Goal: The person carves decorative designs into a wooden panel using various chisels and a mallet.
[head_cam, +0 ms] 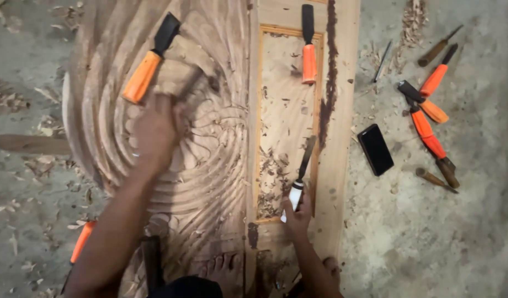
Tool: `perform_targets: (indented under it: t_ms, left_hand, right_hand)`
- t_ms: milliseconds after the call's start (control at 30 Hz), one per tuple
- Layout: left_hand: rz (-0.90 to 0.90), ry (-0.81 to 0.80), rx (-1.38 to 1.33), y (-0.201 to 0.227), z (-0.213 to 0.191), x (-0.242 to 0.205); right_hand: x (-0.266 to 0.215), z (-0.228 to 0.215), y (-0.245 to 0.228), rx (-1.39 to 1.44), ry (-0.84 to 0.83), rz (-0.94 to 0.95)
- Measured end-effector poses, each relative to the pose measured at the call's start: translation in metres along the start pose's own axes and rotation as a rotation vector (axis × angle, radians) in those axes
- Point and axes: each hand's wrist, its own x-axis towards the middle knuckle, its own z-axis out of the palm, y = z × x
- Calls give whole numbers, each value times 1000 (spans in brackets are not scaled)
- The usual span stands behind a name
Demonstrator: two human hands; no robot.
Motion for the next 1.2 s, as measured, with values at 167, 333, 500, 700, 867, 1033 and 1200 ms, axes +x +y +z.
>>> perform_targets:
  t_ms: [167,333,500,700,867,1033,1200]
  left_hand:
    - [40,44,271,-31,-12,54]
    - [-37,-39,138,-59,11,68]
    - [-173,-264,9,-57,22,90]
    - [-210,-439,-523,76,80,95]
    - [13,-330,-500,233,264,26]
    - [-69,-146,-684,402,336,-6]
    - [-511,-495,-698,469,275,11]
  right_hand:
    - [6,1,-2,38,15,27]
    - [18,-7,-30,166,23,37]
    - [63,-97,-87,-101,-232,22]
    - [82,-245,-194,-541,-236,-142]
    - [65,-235,-61,-29,48,-86]
    - [28,-175,-26,324,244,175]
    - [53,-175,-56,275,277,79]
